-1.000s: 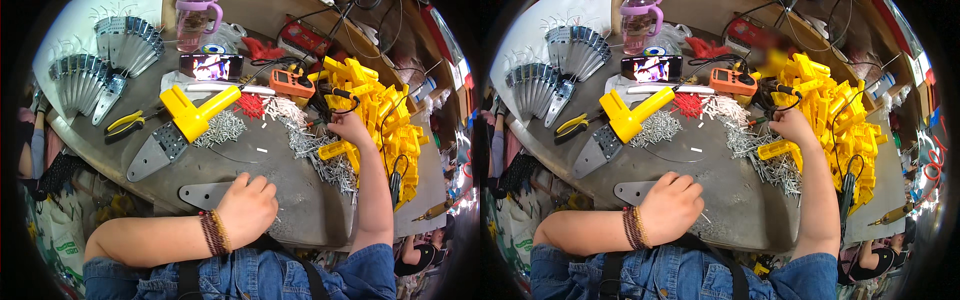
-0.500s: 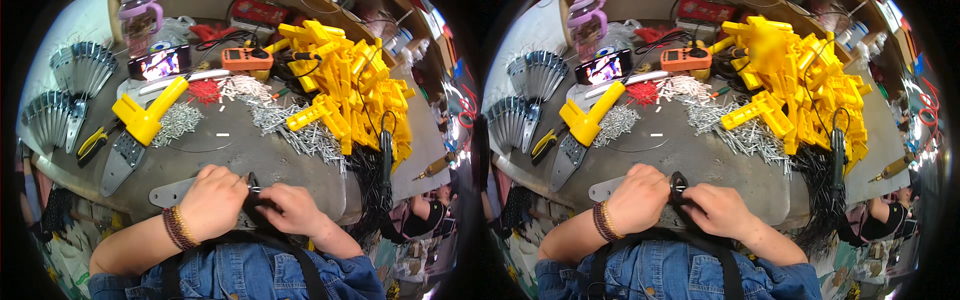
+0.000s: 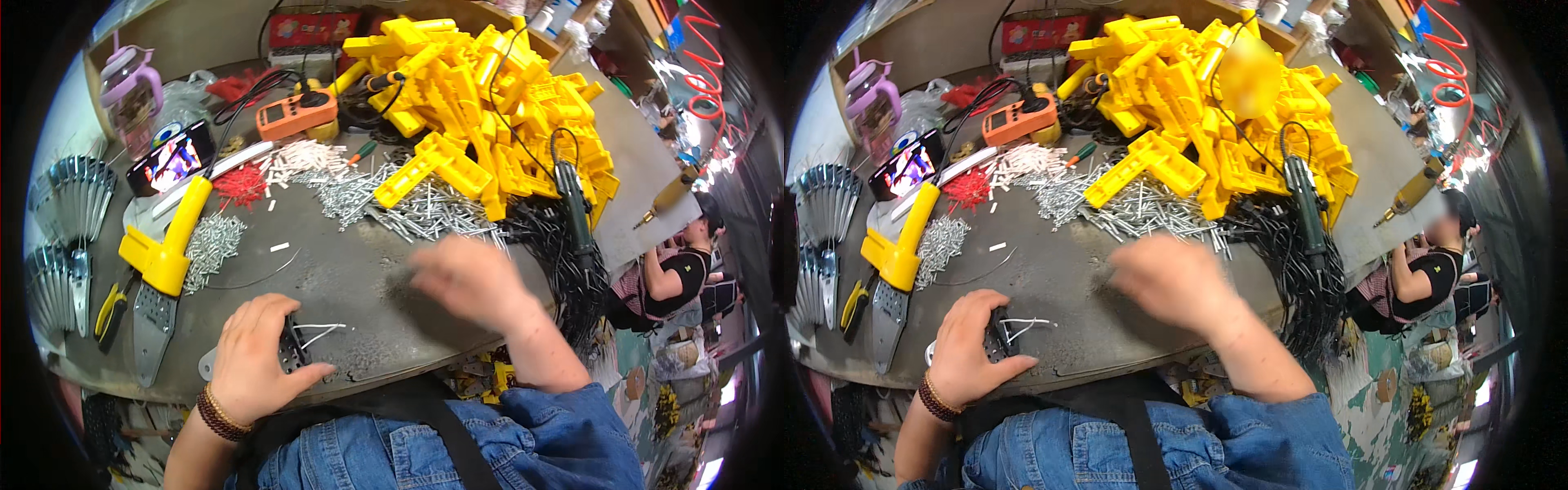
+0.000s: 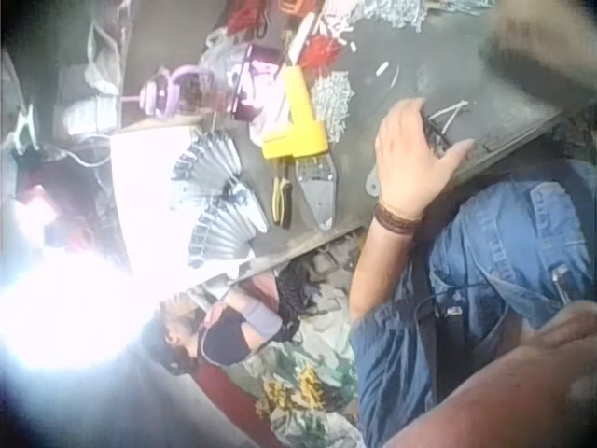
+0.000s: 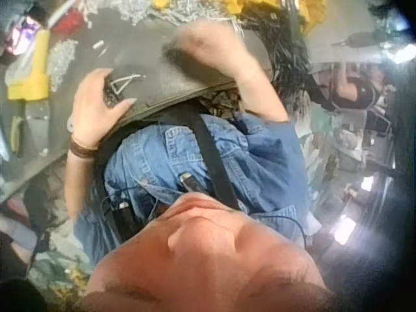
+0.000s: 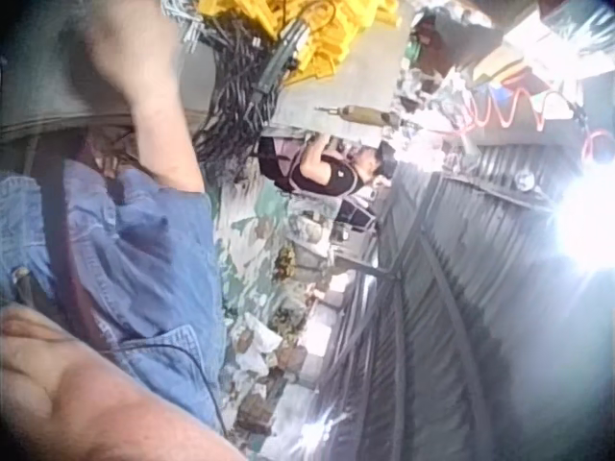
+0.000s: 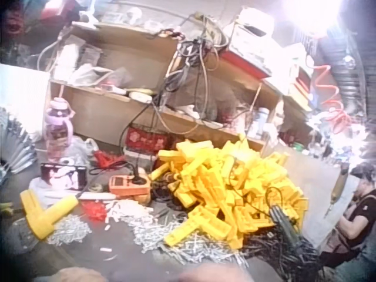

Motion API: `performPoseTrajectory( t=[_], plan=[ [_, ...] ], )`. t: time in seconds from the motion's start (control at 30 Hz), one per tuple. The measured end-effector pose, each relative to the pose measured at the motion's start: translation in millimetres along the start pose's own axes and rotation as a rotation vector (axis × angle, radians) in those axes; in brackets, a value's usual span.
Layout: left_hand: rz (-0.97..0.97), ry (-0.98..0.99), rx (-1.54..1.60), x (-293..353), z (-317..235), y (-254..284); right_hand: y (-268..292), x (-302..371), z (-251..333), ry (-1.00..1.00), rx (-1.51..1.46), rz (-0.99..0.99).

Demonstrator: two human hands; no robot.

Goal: Assemble electronic components and wires into a yellow plastic housing using a soldering iron.

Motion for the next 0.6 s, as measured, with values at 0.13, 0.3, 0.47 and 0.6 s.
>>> performPoseTrajectory(
  t=[0.13,0.3,0.47,0.6],
  plan=[
    [0.021,-0.084,0.011,-7,-10,-8,62,57,-131,-0.288,0.295,-0.403],
    [0.014,-0.081,0.049,-4,-11,-6,63,76,-209,-0.433,0.324,-0.284],
    [-0.008,-0.083,0.016,0,-9,-6,74,71,-219,-0.321,0.248,-0.357],
    [-0.04,-0.122,-0.021,-2,-17,-3,106,57,-244,-0.331,0.254,-0.466]
  ],
)
Point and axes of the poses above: each hand's wrist, its own x-axis away from the middle knuckle, its own y-axis out of the back of the hand, z = x × y, the point moved 10 cm from there along -x, towards the middle knuckle, and after that the axes turned 7 degrees about y, right-handed, at the moved point
